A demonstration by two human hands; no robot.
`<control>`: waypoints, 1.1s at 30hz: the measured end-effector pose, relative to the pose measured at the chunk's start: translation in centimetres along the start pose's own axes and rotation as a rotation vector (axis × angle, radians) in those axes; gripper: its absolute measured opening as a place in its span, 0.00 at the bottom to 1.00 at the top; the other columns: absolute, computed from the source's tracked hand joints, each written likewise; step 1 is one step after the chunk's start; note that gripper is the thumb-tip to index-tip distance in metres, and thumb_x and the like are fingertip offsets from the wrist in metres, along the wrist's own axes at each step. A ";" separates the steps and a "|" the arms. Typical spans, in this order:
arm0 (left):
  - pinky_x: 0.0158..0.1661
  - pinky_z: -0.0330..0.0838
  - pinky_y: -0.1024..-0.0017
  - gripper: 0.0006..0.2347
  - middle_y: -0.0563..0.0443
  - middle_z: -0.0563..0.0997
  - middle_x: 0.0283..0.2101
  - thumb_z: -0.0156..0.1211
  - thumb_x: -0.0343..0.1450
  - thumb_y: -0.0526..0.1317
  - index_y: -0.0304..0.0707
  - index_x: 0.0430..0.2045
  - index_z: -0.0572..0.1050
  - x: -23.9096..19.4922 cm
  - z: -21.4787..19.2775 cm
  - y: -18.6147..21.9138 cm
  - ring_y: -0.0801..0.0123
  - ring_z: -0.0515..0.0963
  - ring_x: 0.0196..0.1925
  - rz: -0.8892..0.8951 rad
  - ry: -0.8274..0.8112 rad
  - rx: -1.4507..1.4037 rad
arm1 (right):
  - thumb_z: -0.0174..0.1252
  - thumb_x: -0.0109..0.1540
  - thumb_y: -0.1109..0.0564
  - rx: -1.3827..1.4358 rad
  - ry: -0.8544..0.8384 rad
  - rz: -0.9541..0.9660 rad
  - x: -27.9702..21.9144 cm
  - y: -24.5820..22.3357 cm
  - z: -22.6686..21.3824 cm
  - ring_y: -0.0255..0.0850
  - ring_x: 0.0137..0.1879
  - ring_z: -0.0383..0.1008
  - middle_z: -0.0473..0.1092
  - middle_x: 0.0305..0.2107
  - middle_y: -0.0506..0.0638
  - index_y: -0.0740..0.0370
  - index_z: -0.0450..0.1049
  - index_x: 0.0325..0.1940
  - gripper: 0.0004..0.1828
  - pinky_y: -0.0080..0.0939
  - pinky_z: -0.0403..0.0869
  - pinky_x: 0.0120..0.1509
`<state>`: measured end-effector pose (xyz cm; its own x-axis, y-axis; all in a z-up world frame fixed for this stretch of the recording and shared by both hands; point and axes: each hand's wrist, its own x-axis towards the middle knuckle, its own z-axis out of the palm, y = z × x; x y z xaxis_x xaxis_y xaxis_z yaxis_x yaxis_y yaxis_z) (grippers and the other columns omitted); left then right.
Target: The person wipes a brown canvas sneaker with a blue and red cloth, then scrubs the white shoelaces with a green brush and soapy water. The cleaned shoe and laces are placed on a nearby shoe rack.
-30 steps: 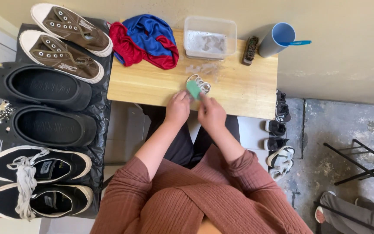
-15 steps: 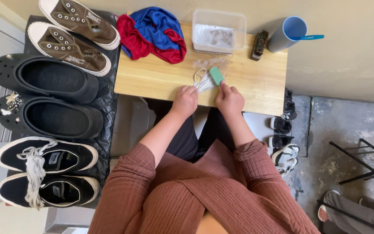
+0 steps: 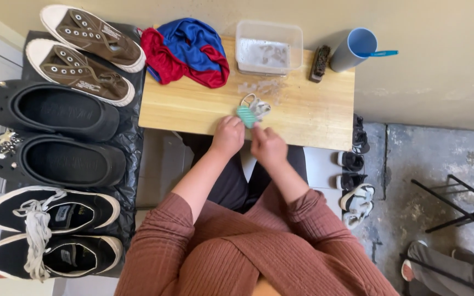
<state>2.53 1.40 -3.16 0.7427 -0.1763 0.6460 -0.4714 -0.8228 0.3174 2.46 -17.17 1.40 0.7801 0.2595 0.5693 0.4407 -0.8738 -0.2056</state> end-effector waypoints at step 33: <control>0.44 0.70 0.61 0.09 0.52 0.76 0.35 0.67 0.63 0.44 0.42 0.32 0.81 2.6 0.5 0.5 0.59 0.76 0.44 -0.051 -0.189 0.086 | 0.72 0.52 0.44 0.461 -0.356 0.757 3.4 7.7 5.0 0.34 0.23 0.72 0.66 0.12 0.38 0.43 0.82 0.42 0.15 0.35 0.71 0.33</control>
<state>4.44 0.22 -1.70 0.8443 -0.2245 0.4866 -0.3943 -0.8751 0.2805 10.72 -20.95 -2.21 0.9859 -0.1314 -0.1036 -0.1639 -0.6329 -0.7567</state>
